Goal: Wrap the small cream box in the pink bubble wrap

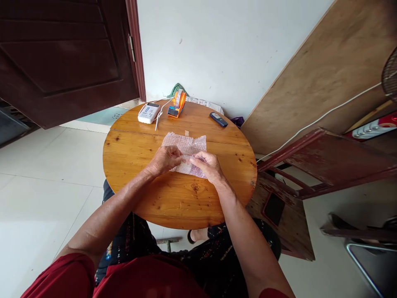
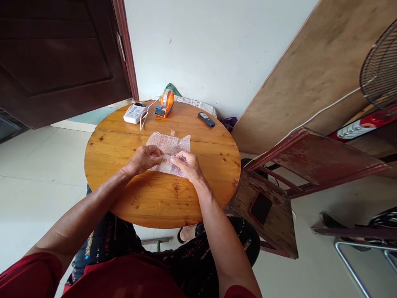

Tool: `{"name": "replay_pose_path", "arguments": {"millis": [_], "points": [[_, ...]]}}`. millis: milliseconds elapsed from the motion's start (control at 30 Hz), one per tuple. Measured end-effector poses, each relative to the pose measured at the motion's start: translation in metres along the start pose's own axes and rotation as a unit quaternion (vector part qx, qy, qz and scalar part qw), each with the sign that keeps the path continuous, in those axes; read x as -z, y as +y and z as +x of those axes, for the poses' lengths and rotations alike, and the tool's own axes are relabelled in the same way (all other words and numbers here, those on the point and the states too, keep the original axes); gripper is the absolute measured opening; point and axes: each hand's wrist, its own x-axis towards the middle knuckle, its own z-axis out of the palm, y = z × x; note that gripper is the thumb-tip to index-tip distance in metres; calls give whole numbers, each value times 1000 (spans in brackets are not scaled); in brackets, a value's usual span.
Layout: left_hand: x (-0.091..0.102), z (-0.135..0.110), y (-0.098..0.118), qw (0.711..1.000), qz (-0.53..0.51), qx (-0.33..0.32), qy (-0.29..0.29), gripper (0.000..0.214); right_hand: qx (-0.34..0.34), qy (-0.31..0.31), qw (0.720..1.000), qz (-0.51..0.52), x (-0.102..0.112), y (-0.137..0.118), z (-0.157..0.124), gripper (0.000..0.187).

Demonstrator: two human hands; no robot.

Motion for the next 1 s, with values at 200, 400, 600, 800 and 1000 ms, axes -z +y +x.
{"name": "replay_pose_path", "arguments": {"millis": [200,400,600,800,1000], "points": [[0,-6,-2,999,-29,-20,-13,15,22,-41,998,30,0,-3,-3,30],[-3,-11,-7,997,-79,-15,-12,12,25,-36,999,2,0,-5,-5,28],[-3,-12,-4,995,-93,-1,-20,14,12,-40,999,20,-4,-5,-5,27],[-1,-10,4,994,-101,13,-43,18,15,-55,998,10,-5,0,-2,22],[2,-9,5,994,-84,23,-72,12,39,-34,999,3,-3,6,1,20]]}}
